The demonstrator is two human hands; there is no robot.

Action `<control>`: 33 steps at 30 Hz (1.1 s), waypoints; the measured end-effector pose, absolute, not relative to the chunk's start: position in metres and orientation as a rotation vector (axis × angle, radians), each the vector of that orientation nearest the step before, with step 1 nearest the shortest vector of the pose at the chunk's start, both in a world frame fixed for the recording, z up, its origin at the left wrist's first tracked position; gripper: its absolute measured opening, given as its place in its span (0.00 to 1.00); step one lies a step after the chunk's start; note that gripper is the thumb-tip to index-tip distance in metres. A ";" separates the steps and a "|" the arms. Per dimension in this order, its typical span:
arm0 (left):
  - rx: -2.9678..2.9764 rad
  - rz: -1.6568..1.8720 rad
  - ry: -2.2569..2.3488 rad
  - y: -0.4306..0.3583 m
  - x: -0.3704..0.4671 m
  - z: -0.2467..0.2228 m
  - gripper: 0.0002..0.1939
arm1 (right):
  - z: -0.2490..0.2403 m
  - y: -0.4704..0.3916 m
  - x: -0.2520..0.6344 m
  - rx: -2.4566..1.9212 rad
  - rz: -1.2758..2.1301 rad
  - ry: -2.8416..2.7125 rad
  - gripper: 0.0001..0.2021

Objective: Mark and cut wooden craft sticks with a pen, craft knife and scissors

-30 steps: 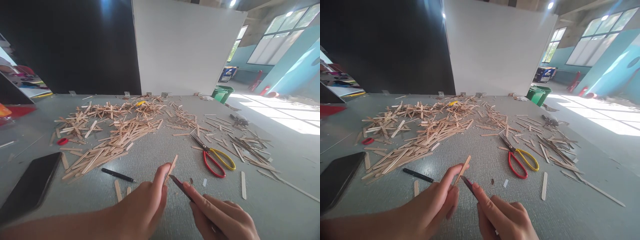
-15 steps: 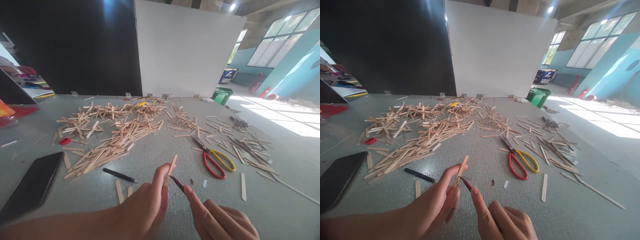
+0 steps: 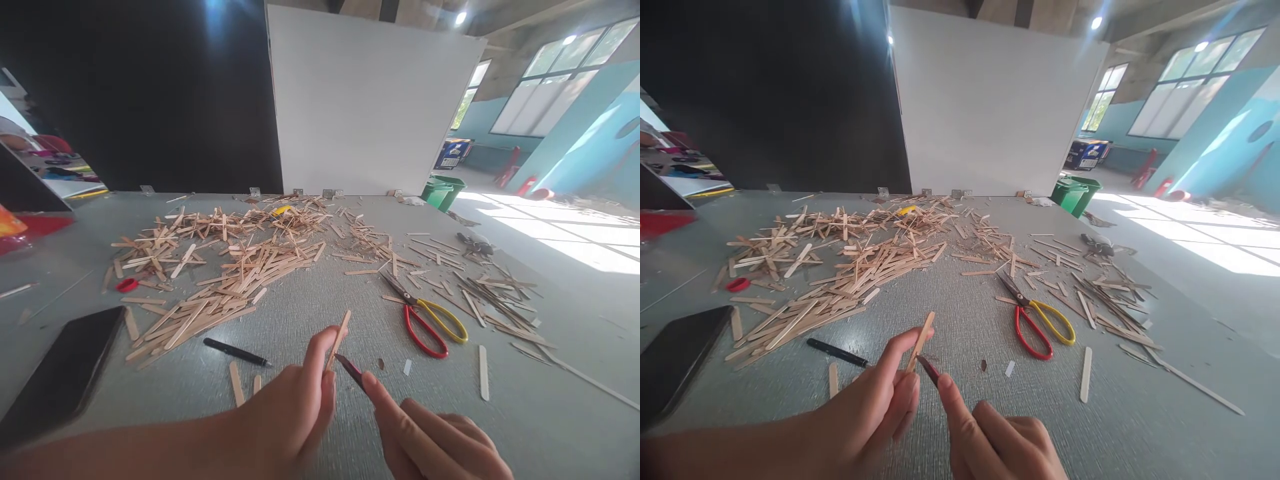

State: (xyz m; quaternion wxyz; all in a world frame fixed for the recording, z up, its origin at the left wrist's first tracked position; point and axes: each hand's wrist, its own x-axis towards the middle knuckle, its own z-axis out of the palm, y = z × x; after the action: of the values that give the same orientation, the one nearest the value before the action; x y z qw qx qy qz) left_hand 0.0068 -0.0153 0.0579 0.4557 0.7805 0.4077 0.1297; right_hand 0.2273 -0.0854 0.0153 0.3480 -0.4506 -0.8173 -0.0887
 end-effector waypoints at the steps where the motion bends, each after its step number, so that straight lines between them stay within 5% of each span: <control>1: 1.928 0.312 0.993 -0.015 0.006 0.058 0.26 | 0.014 -0.084 0.227 -1.161 -0.166 -2.100 0.33; 8: 1.925 0.421 0.911 -0.018 0.008 0.058 0.27 | 0.008 -0.077 0.223 -1.045 0.263 -1.932 0.29; 18: 1.838 0.350 0.963 -0.016 0.008 0.068 0.27 | 0.005 -0.077 0.229 -1.089 -0.318 -2.078 0.27; 27: 1.735 0.291 0.876 -0.007 0.004 0.074 0.28 | 0.006 -0.076 0.227 -1.145 0.035 -1.949 0.29; 33: 1.503 0.216 0.785 -0.004 0.009 0.078 0.23 | 0.024 -0.069 0.224 -1.356 0.546 -1.528 0.17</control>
State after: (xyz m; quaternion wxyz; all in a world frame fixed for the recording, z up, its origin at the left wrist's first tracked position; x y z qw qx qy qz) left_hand 0.0092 -0.0042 0.0780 0.6563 0.6635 0.3464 0.0951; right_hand 0.2239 -0.0693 0.0237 0.4913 -0.5586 -0.6293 0.2248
